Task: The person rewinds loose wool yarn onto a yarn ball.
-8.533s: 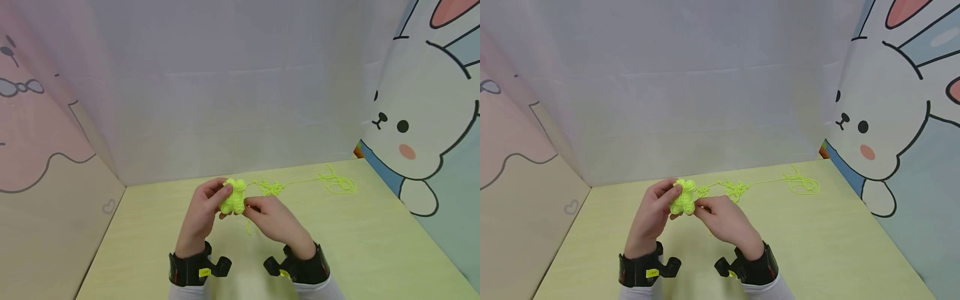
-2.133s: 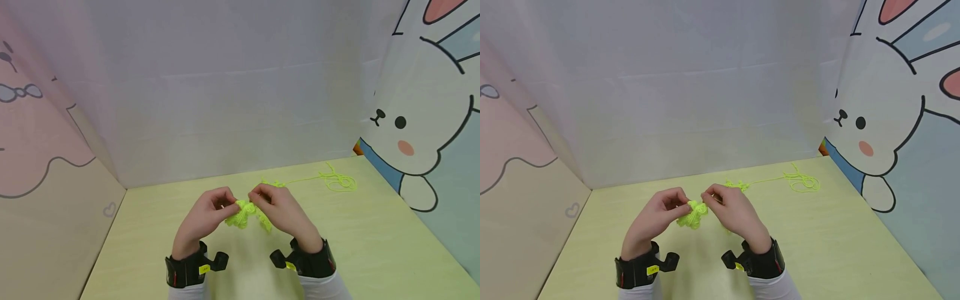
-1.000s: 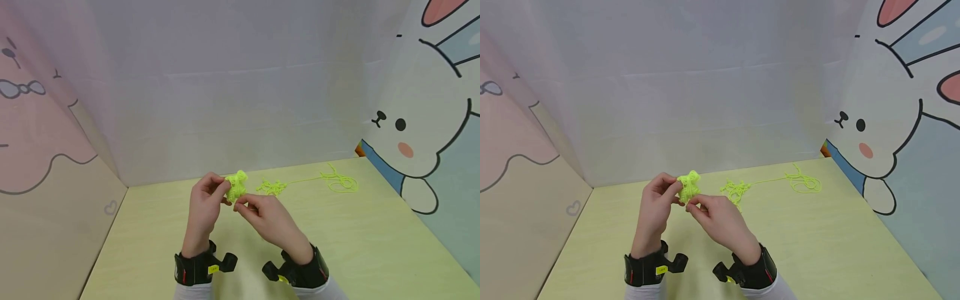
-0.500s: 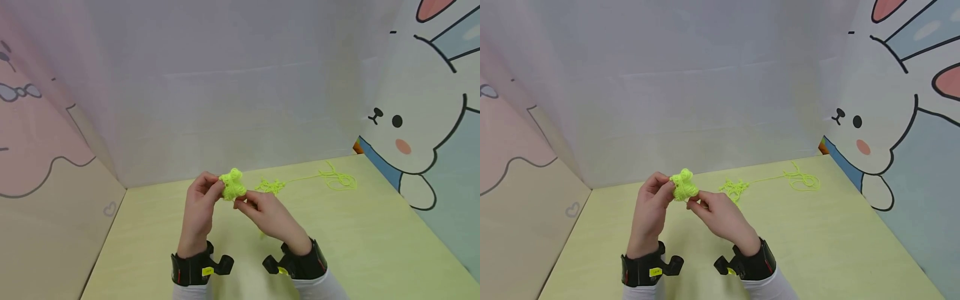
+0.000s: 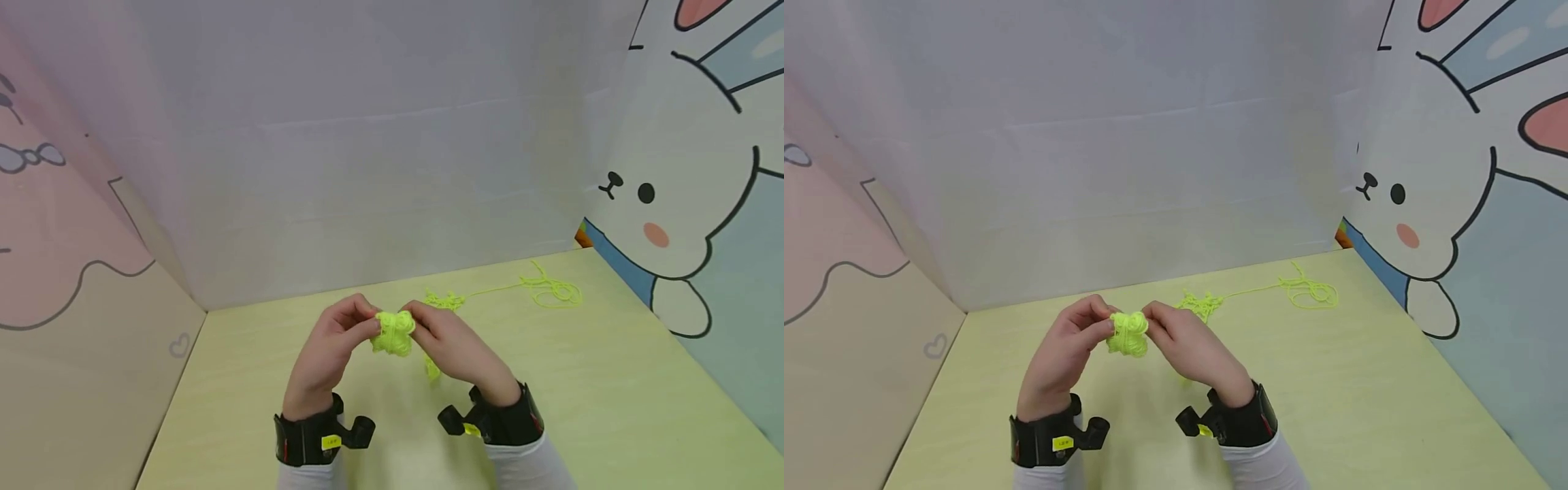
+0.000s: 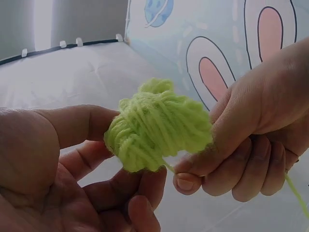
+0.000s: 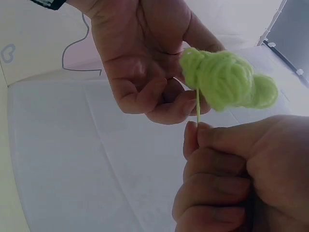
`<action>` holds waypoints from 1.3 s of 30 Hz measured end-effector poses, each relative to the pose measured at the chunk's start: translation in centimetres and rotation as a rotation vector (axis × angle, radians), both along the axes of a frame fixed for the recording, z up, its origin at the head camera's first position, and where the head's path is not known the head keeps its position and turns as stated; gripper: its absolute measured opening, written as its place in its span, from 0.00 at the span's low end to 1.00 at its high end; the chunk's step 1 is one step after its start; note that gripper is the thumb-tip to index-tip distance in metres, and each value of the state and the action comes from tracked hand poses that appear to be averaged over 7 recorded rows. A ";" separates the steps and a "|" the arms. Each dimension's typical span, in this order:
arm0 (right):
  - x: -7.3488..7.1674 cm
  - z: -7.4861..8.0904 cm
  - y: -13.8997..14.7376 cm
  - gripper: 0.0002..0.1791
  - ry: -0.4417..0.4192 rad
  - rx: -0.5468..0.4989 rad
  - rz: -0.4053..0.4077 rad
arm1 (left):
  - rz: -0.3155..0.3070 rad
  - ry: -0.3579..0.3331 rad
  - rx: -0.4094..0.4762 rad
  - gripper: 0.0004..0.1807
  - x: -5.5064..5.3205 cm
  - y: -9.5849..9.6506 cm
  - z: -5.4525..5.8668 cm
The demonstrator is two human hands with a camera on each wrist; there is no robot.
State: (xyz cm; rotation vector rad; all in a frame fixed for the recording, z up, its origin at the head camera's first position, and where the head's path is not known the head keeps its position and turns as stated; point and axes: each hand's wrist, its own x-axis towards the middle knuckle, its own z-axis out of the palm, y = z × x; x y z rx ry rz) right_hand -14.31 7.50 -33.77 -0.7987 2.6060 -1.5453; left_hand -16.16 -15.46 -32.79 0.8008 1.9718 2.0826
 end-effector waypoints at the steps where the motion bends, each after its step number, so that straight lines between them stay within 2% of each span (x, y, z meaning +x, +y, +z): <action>1: 0.0 0.0 0.0 0.09 -0.003 -0.001 -0.003 | -0.026 0.002 -0.015 0.06 -0.1 -0.1 0.0; 4: 0.0 0.1 -0.1 0.10 -0.001 0.008 -0.022 | -0.055 0.010 -0.076 0.02 -0.2 -0.3 0.0; 11: -0.1 -0.1 0.2 0.10 -0.024 0.053 -0.059 | -0.037 0.031 -0.206 0.03 -0.3 -0.4 -0.2; 16: -0.1 -0.2 0.5 0.12 -0.073 -0.004 -0.083 | -0.061 0.048 -0.265 0.03 -0.2 -0.5 -0.5; 20: 0.0 -0.2 0.6 0.15 -0.086 -0.054 -0.128 | -0.032 0.077 -0.325 0.05 -0.1 -0.4 -0.8; 25: 0.4 -0.2 0.4 0.12 -0.085 -0.075 -0.181 | 0.039 0.092 -0.398 0.07 -0.1 -0.2 -1.4; 29: 0.9 0.0 0.0 0.11 -0.067 -0.069 -0.177 | 0.147 0.104 -0.419 0.07 -0.3 0.2 -1.7; 34: 1.3 0.1 -1.0 0.10 -0.044 -0.010 -0.150 | 0.314 0.094 -0.383 0.06 -0.3 0.8 -1.8; 39: 1.5 -0.1 -1.8 0.08 0.002 0.027 -0.162 | 0.408 0.059 -0.307 0.05 -0.2 1.3 -1.7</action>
